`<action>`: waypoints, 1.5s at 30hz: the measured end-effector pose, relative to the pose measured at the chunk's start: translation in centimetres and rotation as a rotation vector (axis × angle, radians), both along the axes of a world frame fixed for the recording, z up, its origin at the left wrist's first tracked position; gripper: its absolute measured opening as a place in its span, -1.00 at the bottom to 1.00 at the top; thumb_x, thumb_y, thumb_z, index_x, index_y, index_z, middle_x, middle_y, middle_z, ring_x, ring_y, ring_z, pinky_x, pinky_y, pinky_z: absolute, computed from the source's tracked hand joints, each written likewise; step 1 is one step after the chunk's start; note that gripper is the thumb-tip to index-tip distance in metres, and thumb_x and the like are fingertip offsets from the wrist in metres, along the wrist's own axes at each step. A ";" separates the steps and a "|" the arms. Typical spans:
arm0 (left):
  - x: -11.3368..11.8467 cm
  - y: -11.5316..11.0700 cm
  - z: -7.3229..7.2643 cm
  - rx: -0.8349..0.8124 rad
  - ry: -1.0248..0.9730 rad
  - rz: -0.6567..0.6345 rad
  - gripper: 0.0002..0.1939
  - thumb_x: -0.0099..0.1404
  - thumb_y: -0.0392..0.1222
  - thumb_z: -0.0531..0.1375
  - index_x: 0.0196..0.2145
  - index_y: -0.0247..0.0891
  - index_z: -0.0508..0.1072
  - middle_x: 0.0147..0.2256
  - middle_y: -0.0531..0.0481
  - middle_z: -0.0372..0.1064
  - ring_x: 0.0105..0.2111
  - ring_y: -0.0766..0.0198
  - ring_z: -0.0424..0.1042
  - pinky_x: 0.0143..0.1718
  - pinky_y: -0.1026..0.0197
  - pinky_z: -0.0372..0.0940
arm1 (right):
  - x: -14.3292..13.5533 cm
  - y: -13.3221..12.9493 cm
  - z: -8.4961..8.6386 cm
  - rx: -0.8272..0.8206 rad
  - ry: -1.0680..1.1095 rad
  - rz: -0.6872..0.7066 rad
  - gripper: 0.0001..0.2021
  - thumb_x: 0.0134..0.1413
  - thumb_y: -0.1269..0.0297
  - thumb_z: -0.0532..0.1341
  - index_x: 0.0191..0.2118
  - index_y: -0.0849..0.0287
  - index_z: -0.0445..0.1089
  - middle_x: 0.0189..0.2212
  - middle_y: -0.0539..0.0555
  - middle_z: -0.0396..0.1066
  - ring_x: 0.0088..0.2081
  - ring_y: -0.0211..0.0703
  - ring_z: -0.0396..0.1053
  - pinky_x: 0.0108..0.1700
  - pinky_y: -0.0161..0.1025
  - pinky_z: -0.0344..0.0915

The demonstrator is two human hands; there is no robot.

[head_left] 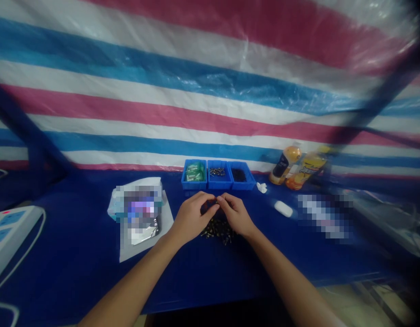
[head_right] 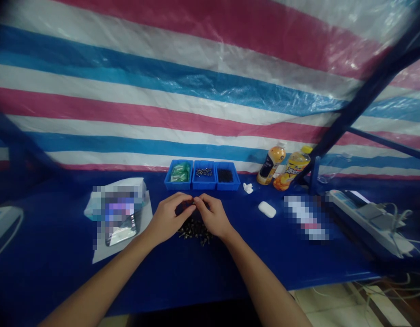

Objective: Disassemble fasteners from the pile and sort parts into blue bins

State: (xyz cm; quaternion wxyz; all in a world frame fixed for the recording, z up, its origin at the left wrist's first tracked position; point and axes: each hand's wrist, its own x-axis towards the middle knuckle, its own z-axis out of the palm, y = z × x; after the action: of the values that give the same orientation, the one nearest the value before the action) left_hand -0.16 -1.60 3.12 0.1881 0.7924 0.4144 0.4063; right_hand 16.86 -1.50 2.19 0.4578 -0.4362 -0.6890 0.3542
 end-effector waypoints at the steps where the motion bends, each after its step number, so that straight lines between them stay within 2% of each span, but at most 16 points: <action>1: 0.0 0.0 0.0 0.001 -0.003 -0.004 -0.87 0.34 -0.16 0.15 -0.18 -0.18 0.44 -0.27 0.03 0.41 -0.29 0.27 0.39 -0.23 0.22 0.27 | 0.0 0.0 0.0 -0.003 0.005 0.003 -0.64 0.25 0.05 0.06 -0.48 0.19 0.26 -0.54 -0.06 0.15 -0.46 -0.29 0.10 -0.39 -0.33 0.07; 5: -0.1 0.1 -0.1 0.010 -0.005 -0.015 -0.90 0.34 -0.18 0.15 -0.23 -0.20 0.45 -0.31 0.04 0.40 -0.32 0.29 0.39 -0.27 0.24 0.27 | 0.1 0.1 -0.1 -0.058 0.057 0.028 -0.64 0.21 0.03 0.10 -0.48 0.20 0.26 -0.55 -0.06 0.16 -0.47 -0.29 0.10 -0.41 -0.32 0.06; 11: -0.1 0.2 0.0 0.025 -0.017 0.013 -0.88 0.30 -0.22 0.18 -0.19 -0.18 0.46 -0.31 0.05 0.40 -0.35 0.31 0.39 -0.30 0.26 0.28 | 0.3 0.4 0.0 -0.142 0.161 0.066 -0.64 0.18 0.02 0.14 -0.50 0.19 0.25 -0.54 -0.05 0.18 -0.46 -0.28 0.12 -0.37 -0.31 0.10; 16: -0.2 0.1 0.3 0.036 -0.053 0.072 -0.82 0.33 -0.17 0.15 -0.12 -0.18 0.46 -0.30 0.03 0.43 -0.36 0.31 0.39 -0.33 0.25 0.27 | 0.8 0.5 0.4 -0.396 0.552 0.212 -0.72 0.13 0.03 0.19 -0.36 0.16 0.31 -0.44 0.01 0.27 -0.43 -0.25 0.21 -0.34 -0.28 0.17; 20: -0.4 0.2 0.4 0.042 -0.082 0.092 -0.82 0.37 -0.15 0.11 -0.19 -0.21 0.48 -0.30 0.02 0.45 -0.37 0.31 0.39 -0.30 0.23 0.28 | 1.3 0.5 0.7 -0.447 0.673 0.270 -0.75 0.05 0.06 0.25 -0.36 0.13 0.29 -0.41 0.02 0.27 -0.46 -0.26 0.22 -0.37 -0.27 0.17; 24: -0.4 0.3 0.5 0.050 -0.073 0.108 -0.82 0.37 -0.16 0.09 -0.22 -0.21 0.49 -0.31 0.01 0.45 -0.36 0.29 0.38 -0.27 0.22 0.28 | 1.7 1.0 0.0 -0.489 0.505 0.176 -0.71 0.05 0.04 0.24 -0.44 0.17 0.29 -0.50 0.00 0.25 -0.50 -0.27 0.18 -0.44 -0.30 0.13; 27: -0.4 0.2 0.5 0.040 -0.067 0.121 -0.83 0.37 -0.18 0.09 -0.25 -0.21 0.49 -0.32 0.03 0.44 -0.37 0.30 0.37 -0.28 0.23 0.26 | 1.8 1.6 -0.8 -0.440 0.359 0.058 -0.66 0.07 0.02 0.22 -0.50 0.20 0.30 -0.59 -0.04 0.20 -0.56 -0.32 0.13 -0.50 -0.33 0.06; 29: -0.4 0.2 0.6 0.033 -0.065 0.123 -0.83 0.36 -0.20 0.09 -0.26 -0.20 0.48 -0.33 0.04 0.43 -0.37 0.31 0.37 -0.28 0.23 0.26 | 1.8 2.0 -1.1 -0.396 0.368 0.014 -0.70 0.07 0.01 0.22 -0.33 0.18 0.36 -0.54 -0.05 0.27 -0.57 -0.33 0.16 -0.52 -0.34 0.06; 31: -0.4 0.2 0.6 0.030 -0.059 0.128 -0.84 0.36 -0.20 0.10 -0.26 -0.19 0.48 -0.32 0.05 0.43 -0.37 0.32 0.36 -0.27 0.24 0.25 | 1.9 2.2 -1.2 -0.379 0.377 -0.036 -0.62 0.07 -0.03 0.21 -0.09 0.11 0.34 -0.48 -0.05 0.33 -0.60 -0.33 0.19 -0.55 -0.34 0.06; 32: -0.4 0.2 0.5 0.030 -0.055 0.134 -0.84 0.36 -0.19 0.10 -0.26 -0.19 0.48 -0.32 0.05 0.43 -0.37 0.31 0.36 -0.27 0.23 0.25 | 2.0 2.4 -1.2 -0.379 0.355 -0.064 -0.58 0.08 -0.05 0.19 -0.03 0.10 0.31 -0.47 -0.05 0.34 -0.61 -0.34 0.18 -0.57 -0.35 0.04; 35: -0.6 0.5 0.4 0.027 -0.031 0.177 -0.83 0.37 -0.20 0.08 -0.26 -0.19 0.48 -0.32 0.03 0.44 -0.35 0.28 0.38 -0.26 0.22 0.25 | 2.5 2.7 -1.5 -0.330 0.184 -0.131 -0.61 0.10 -0.06 0.15 -0.13 0.16 0.38 -0.56 -0.07 0.30 -0.62 -0.33 0.15 -0.57 -0.34 0.03; 37: -0.8 0.7 0.2 0.008 0.009 0.213 -0.83 0.37 -0.21 0.07 -0.23 -0.18 0.47 -0.30 0.02 0.45 -0.32 0.26 0.41 -0.24 0.21 0.27 | 2.8 2.6 -1.7 -0.229 -0.001 -0.126 -0.68 0.11 0.02 0.17 -0.21 0.17 0.44 -0.55 -0.04 0.34 -0.55 -0.28 0.23 -0.48 -0.31 0.13; 40: -1.2 1.0 -0.5 -0.046 0.128 0.245 -0.81 0.35 -0.25 0.08 -0.18 -0.15 0.47 -0.22 0.01 0.46 -0.25 0.21 0.44 -0.18 0.18 0.29 | 3.0 2.1 -1.9 -0.073 -0.274 -0.071 -0.77 0.12 0.16 0.18 -0.20 0.13 0.49 -0.42 0.03 0.46 -0.40 -0.20 0.35 -0.31 -0.25 0.22; 42: -1.5 1.2 -1.1 -0.072 0.227 0.279 -0.79 0.33 -0.27 0.08 -0.15 -0.13 0.48 -0.16 0.00 0.45 -0.19 0.17 0.45 -0.17 0.17 0.29 | 2.7 1.8 -1.9 -0.012 -0.386 -0.037 -0.79 0.12 0.22 0.18 -0.17 0.11 0.51 -0.34 0.05 0.50 -0.34 -0.17 0.38 -0.26 -0.23 0.23; 45: -1.7 1.4 -2.1 -0.063 0.343 0.338 -0.75 0.34 -0.27 0.07 -0.09 -0.12 0.47 -0.13 -0.04 0.44 -0.19 0.13 0.45 -0.22 0.16 0.30 | 2.0 2.1 -1.9 0.027 -0.474 -0.044 -0.79 0.09 0.23 0.21 -0.17 0.09 0.51 -0.35 0.07 0.50 -0.34 -0.13 0.39 -0.26 -0.20 0.23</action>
State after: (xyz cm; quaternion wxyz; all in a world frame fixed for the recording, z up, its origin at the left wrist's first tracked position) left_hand -1.85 -0.18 1.01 0.0692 0.7628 0.5795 0.2784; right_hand 18.81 0.57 0.34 0.2964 -0.5161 -0.7721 0.2226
